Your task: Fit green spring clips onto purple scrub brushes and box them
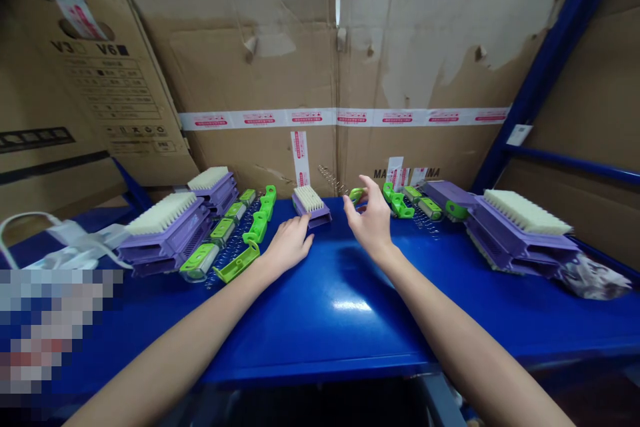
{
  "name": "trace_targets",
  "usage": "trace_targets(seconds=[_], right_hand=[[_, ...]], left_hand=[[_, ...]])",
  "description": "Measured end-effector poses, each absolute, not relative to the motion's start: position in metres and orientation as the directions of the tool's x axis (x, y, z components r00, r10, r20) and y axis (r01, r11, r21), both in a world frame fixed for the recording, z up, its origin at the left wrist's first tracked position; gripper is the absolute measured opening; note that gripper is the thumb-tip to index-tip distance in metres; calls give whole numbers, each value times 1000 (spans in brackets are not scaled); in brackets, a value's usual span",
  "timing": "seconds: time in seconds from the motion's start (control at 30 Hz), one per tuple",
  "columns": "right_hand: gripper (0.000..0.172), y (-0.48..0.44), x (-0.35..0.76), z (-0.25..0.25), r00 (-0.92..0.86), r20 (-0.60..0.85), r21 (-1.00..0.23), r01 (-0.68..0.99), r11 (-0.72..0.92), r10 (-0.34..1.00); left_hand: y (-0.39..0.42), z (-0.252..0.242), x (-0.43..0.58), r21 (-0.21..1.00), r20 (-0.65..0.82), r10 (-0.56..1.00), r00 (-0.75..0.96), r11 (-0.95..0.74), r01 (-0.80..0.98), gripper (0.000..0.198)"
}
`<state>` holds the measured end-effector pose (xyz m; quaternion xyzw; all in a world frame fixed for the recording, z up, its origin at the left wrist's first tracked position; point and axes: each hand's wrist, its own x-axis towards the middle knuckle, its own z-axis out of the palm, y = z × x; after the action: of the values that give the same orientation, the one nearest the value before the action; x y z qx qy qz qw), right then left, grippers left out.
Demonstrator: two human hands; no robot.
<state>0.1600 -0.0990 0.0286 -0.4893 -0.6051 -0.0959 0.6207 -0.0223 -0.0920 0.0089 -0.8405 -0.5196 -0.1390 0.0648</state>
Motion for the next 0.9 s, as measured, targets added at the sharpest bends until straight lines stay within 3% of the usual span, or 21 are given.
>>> trace_targets(seconds=[0.1,0.23,0.43,0.67,0.9], right_hand=[[46,-99,163,30,256,858,-472,736,486,446],[30,-98,169,32,251,881,-416,814,405,400],[23,-99,175,37,205,915,-330,875,355,347],[28,-108,170,41,51,958,-192,843,503,281],[39,-113,165,41,-70,970,-91,787,611,234]], left_hand=[[-102,8,-14,-28,290,822,490,-505,863,27],[-111,5,-7,-99,294,756,585,-585,805,26],[-95,7,-18,-295,428,696,577,-496,817,24],[-75,8,-26,-461,436,616,656,-473,751,20],[-77,8,-25,-493,418,616,667,-464,737,19]])
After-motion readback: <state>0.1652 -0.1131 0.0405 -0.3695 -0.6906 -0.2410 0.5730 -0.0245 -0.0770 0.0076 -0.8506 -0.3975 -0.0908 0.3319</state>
